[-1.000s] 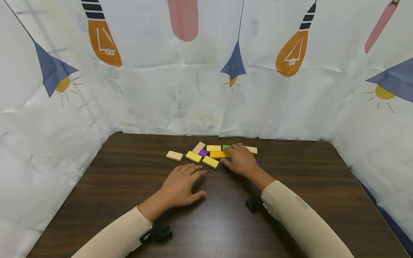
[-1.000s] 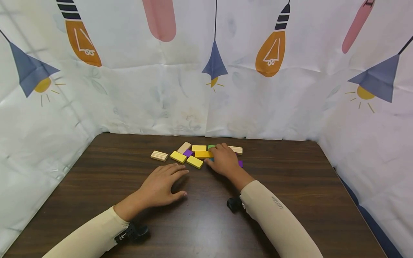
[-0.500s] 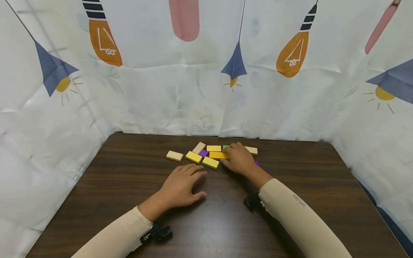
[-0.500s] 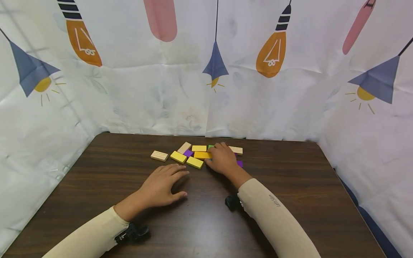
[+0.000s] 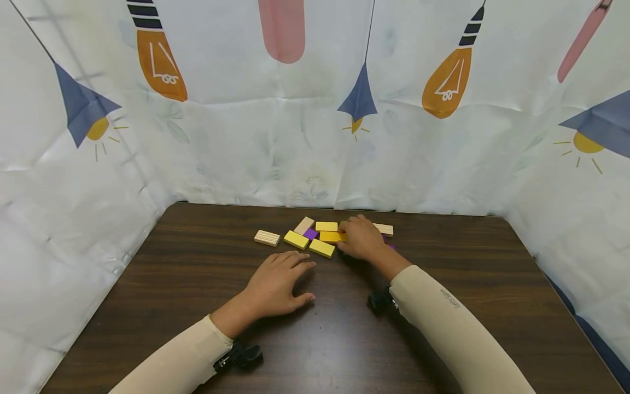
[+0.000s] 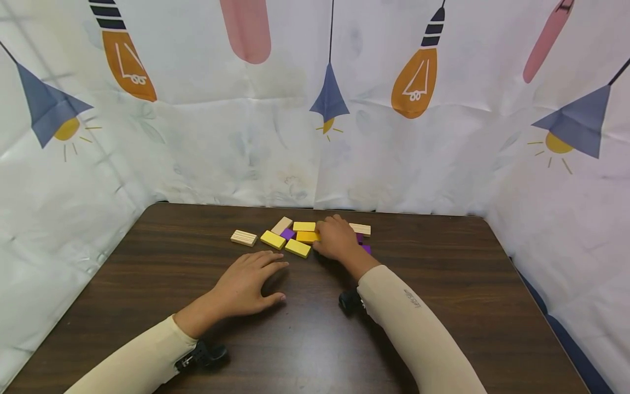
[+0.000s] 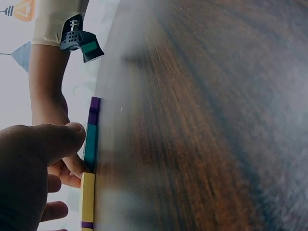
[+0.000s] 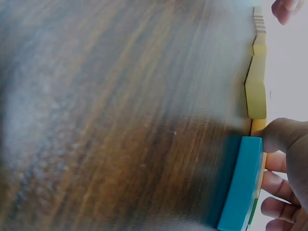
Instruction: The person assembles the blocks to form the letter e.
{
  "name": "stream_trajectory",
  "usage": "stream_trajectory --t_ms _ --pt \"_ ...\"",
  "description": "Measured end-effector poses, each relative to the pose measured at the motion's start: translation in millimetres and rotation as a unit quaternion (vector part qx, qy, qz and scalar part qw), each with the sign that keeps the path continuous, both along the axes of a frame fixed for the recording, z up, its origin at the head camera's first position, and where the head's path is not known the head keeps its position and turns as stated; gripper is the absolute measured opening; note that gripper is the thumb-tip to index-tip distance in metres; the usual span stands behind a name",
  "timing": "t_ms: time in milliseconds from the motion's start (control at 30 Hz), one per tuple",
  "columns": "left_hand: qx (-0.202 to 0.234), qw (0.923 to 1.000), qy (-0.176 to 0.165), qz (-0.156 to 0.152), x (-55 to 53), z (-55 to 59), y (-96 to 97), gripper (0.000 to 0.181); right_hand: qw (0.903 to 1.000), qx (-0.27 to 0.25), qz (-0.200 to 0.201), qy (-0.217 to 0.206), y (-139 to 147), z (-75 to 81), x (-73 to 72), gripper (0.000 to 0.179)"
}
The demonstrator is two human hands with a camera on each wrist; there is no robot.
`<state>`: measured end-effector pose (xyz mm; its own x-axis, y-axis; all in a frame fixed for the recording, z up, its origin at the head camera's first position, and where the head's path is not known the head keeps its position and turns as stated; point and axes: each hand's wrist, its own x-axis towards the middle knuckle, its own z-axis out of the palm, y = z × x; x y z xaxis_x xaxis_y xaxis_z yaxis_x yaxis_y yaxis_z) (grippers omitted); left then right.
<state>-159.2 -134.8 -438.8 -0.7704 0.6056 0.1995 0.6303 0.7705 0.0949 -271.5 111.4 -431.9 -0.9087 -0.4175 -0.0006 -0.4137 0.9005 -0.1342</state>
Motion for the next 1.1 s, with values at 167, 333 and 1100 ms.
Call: stream_trajectory --t_ms 167,333,1100 --pt "-0.002 1.0 -0.002 -0.001 -0.2 -0.5 0.1 0.069 0.9999 0.002 0.004 -0.013 1 3.7 -2.3 0.033" --pt "0.002 1.0 0.0 -0.006 -0.2 -0.7 0.8 0.069 0.9998 0.005 0.006 -0.02 4 11.4 -2.0 0.035" --pt "0.001 0.9998 0.003 -0.018 1.4 0.8 5.2 0.073 0.996 -0.056 0.069 0.01 34 21.5 38.3 0.025"
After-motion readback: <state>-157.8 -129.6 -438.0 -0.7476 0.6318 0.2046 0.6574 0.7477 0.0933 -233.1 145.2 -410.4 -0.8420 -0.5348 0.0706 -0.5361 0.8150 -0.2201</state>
